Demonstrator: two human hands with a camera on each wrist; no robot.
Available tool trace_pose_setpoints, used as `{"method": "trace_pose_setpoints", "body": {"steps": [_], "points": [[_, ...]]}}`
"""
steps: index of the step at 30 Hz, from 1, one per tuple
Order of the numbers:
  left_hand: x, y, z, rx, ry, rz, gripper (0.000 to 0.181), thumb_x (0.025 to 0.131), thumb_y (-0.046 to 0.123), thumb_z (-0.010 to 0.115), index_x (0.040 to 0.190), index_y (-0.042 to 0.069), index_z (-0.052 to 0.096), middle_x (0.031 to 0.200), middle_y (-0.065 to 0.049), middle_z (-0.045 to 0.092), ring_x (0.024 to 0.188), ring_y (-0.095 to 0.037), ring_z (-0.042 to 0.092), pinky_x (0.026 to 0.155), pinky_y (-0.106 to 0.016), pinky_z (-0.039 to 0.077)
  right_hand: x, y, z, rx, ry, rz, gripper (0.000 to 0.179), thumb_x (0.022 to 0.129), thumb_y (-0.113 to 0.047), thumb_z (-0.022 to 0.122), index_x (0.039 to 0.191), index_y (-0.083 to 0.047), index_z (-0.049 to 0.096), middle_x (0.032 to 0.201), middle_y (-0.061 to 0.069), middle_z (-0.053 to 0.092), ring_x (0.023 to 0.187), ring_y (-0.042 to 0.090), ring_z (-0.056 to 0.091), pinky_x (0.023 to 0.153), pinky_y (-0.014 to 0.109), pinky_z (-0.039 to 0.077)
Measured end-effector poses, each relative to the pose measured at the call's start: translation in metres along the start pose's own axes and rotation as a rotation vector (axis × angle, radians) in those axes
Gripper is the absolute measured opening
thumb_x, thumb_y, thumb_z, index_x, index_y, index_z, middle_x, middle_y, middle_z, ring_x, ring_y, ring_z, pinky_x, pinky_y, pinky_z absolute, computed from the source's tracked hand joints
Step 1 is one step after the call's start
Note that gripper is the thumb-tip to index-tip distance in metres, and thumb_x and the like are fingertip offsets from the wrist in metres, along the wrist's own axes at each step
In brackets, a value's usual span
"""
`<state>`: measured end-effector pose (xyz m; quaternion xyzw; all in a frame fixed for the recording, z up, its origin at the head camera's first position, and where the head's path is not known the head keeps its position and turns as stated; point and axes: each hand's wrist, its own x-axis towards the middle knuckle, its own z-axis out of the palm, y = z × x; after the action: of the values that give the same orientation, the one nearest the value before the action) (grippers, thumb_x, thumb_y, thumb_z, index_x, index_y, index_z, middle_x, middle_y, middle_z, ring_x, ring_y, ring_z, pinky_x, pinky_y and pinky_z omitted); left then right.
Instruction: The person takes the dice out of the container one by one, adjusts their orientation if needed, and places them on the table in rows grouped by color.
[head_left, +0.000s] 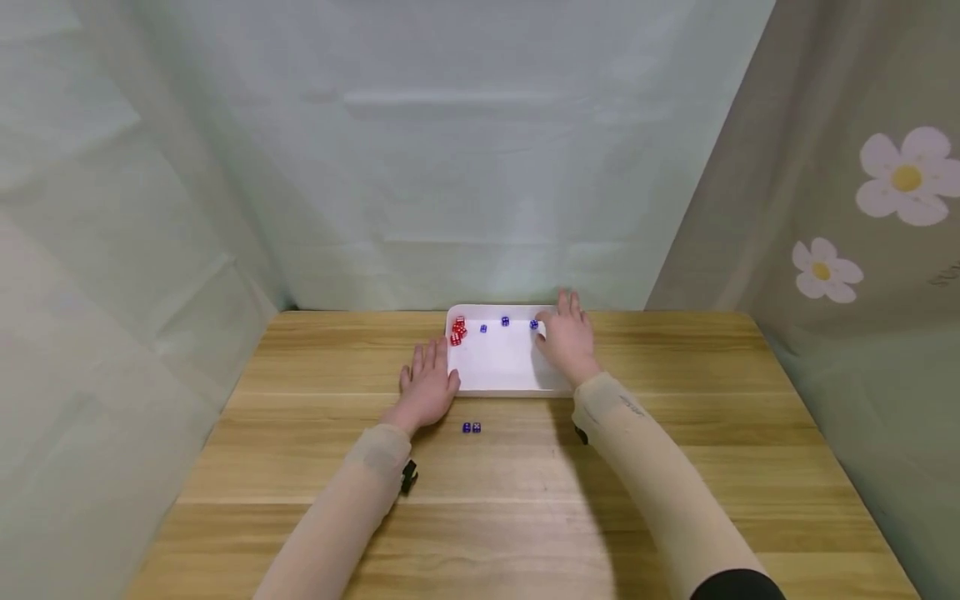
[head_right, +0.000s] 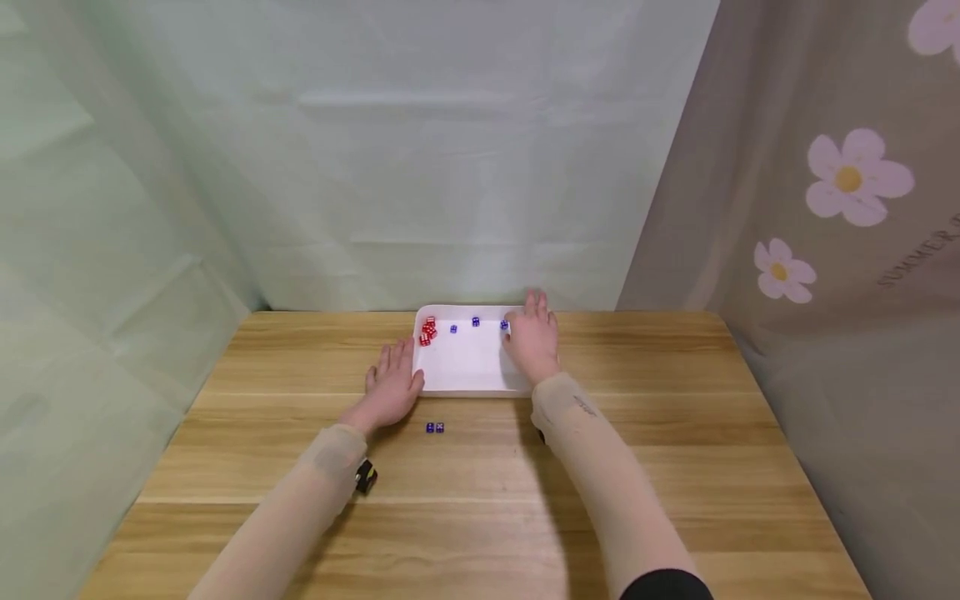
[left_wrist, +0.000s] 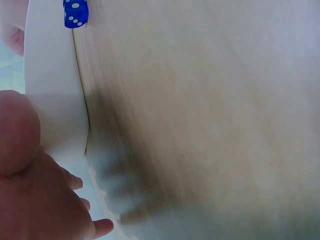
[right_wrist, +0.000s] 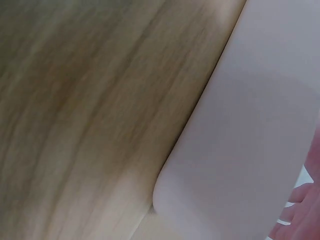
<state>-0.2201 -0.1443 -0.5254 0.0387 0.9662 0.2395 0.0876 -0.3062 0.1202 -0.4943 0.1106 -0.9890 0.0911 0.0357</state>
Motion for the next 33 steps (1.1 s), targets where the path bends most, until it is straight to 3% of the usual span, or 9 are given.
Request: {"method": "trace_pose_setpoints", "body": {"steps": [14, 23, 29, 33], "points": [[0.004, -0.005, 0.006, -0.029, 0.014, 0.000, 0.076, 0.114, 0.037, 0.037, 0.172, 0.004, 0.000, 0.178, -0.022, -0.001, 0.162, -0.045, -0.011, 0.124, -0.072, -0.002, 0.005, -0.007, 0.009, -0.039, -0.023, 0.045, 0.041, 0.105, -0.028, 0.071, 0.145, -0.020, 0.069, 0.173, 0.031, 0.016, 0.160, 0.052, 0.012, 0.122, 0.066, 0.029], [-0.001, -0.003, 0.001, -0.025, 0.010, 0.000, 0.076, 0.114, 0.037, 0.039, 0.172, 0.005, 0.001, 0.178, -0.022, 0.001, 0.163, -0.044, -0.009, 0.125, -0.072, 0.001, 0.005, -0.006, 0.013, -0.049, -0.043, 0.044, 0.042, 0.107, -0.028, 0.066, 0.149, -0.020, 0.065, 0.173, 0.033, 0.015, 0.160, 0.052, 0.012, 0.123, 0.065, 0.028], [-0.002, -0.002, 0.001, 0.010, 0.013, -0.001, 0.076, 0.115, 0.038, 0.037, 0.172, 0.005, 0.000, 0.178, -0.021, 0.000, 0.163, -0.044, -0.008, 0.125, -0.072, 0.002, 0.007, -0.005, 0.015, -0.054, -0.021, 0.040, 0.037, 0.106, -0.028, 0.070, 0.141, -0.018, 0.071, 0.174, 0.031, 0.014, 0.161, 0.051, 0.009, 0.124, 0.065, 0.027], [-0.002, -0.003, 0.000, 0.000, 0.018, 0.000, 0.076, 0.115, 0.037, 0.038, 0.172, 0.005, 0.000, 0.178, -0.021, 0.001, 0.163, -0.045, -0.007, 0.125, -0.072, 0.003, 0.010, -0.005, 0.014, -0.057, -0.017, 0.038, 0.028, 0.104, -0.028, 0.072, 0.129, -0.015, 0.077, 0.174, 0.030, 0.015, 0.161, 0.050, 0.008, 0.124, 0.064, 0.027]]}}
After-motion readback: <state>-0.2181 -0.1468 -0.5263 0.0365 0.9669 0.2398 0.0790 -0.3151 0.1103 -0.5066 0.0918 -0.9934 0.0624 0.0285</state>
